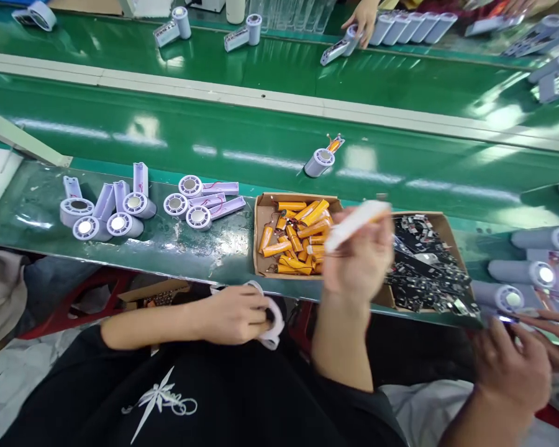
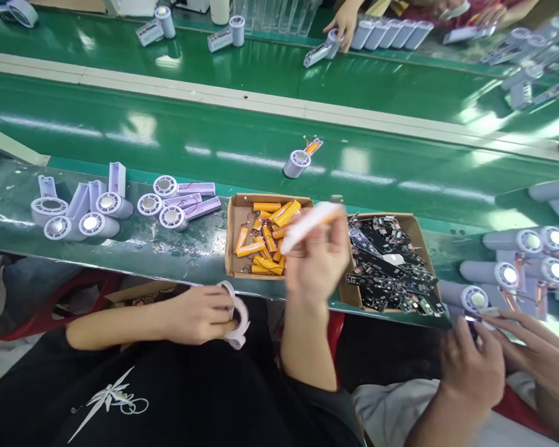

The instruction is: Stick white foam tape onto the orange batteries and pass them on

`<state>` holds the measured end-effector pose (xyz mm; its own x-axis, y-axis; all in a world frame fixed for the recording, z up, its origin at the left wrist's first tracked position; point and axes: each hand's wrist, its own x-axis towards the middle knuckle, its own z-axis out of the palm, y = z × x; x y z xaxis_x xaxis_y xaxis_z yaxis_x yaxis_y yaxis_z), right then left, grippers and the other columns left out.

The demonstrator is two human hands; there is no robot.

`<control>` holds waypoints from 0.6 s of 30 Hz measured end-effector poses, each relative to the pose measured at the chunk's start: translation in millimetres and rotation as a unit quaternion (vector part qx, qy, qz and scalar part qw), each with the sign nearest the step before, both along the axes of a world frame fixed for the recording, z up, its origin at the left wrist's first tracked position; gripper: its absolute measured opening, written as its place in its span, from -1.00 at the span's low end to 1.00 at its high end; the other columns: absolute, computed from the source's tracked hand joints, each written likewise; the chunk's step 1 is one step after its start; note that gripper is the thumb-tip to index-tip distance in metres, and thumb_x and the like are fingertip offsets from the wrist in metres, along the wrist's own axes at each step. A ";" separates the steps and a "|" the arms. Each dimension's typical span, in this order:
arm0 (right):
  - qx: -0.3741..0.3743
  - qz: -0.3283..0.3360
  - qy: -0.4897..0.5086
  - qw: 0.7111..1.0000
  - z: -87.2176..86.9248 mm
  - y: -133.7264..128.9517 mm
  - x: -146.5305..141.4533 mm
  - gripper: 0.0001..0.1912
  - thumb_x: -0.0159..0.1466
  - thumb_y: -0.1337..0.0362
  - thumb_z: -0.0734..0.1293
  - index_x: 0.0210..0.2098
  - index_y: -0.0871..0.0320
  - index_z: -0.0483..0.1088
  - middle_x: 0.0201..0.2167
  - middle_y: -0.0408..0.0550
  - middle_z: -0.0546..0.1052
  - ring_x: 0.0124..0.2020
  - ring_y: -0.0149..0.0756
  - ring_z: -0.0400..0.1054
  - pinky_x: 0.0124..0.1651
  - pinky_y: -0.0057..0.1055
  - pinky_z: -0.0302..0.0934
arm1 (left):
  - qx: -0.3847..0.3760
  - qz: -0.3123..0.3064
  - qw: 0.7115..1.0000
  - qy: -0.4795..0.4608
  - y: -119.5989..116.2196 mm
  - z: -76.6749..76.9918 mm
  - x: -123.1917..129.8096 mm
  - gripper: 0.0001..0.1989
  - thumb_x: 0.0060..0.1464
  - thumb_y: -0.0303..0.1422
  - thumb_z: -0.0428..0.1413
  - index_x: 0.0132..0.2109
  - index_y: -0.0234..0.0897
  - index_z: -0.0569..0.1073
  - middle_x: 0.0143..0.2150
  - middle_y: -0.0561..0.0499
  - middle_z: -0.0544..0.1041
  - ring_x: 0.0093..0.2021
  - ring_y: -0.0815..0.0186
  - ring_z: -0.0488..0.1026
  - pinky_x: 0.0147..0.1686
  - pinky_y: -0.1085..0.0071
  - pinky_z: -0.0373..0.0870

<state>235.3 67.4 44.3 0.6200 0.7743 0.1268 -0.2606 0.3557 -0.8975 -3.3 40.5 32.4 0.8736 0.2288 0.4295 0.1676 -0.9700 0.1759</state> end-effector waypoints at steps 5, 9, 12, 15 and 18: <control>0.032 0.010 -0.043 0.999 2.7 2.8 52.5 -0.57 0.22 0.21 0.61 0.06 -0.21 0.58 -0.07 -0.21 0.66 -0.11 -0.32 0.61 -0.05 -0.38 0.54 | -0.070 0.170 0.979 0.087 13.9 -34.9 -67.8 -0.83 0.38 -0.33 0.18 0.05 -0.25 0.59 -0.04 -0.09 0.67 0.19 0.06 0.50 0.13 0.15 0.49; -0.019 0.067 0.003 0.998 -16.5 -5.1 29.1 -0.48 0.07 0.24 0.70 -0.01 -0.10 0.59 0.07 -0.15 0.66 -0.10 -0.24 0.65 -0.11 -0.31 0.58 | -0.042 0.246 0.968 0.006 40.3 -34.0 -82.3 -0.69 0.40 -0.11 0.17 0.12 -0.19 0.55 -0.05 -0.04 0.67 0.06 0.16 0.54 0.06 0.17 0.51; -0.006 0.042 -0.006 0.999 -27.8 -5.2 16.6 -0.41 0.02 0.27 0.71 0.02 -0.05 0.58 0.16 -0.09 0.63 0.10 -0.13 0.60 0.15 -0.12 0.53 | 0.010 0.382 0.922 0.059 67.1 -23.2 -69.8 -0.69 0.42 -0.10 0.13 0.15 -0.13 0.54 0.06 -0.07 0.64 0.11 0.06 0.48 0.08 0.02 0.45; -0.004 0.012 -0.031 0.999 -30.9 -5.3 19.8 -0.38 -0.03 0.31 0.71 0.03 0.01 0.60 0.15 -0.02 0.63 0.30 -0.04 0.45 0.33 -0.01 0.40 | 0.012 0.405 0.898 0.175 95.6 -15.7 -57.1 -0.67 0.40 -0.13 0.15 0.14 -0.22 0.53 0.17 -0.18 0.57 0.20 -0.07 0.42 0.13 -0.09 0.41; -0.018 0.012 -0.033 0.999 -30.0 -13.5 29.2 -0.37 -0.03 0.33 0.71 0.04 0.02 0.61 0.16 0.00 0.64 0.33 -0.01 0.42 0.38 0.04 0.33 | 0.007 0.357 0.906 0.226 106.7 -15.5 -52.5 -0.83 0.37 -0.37 0.15 0.04 -0.27 0.57 0.10 -0.19 0.57 0.14 -0.02 0.45 0.11 -0.01 0.44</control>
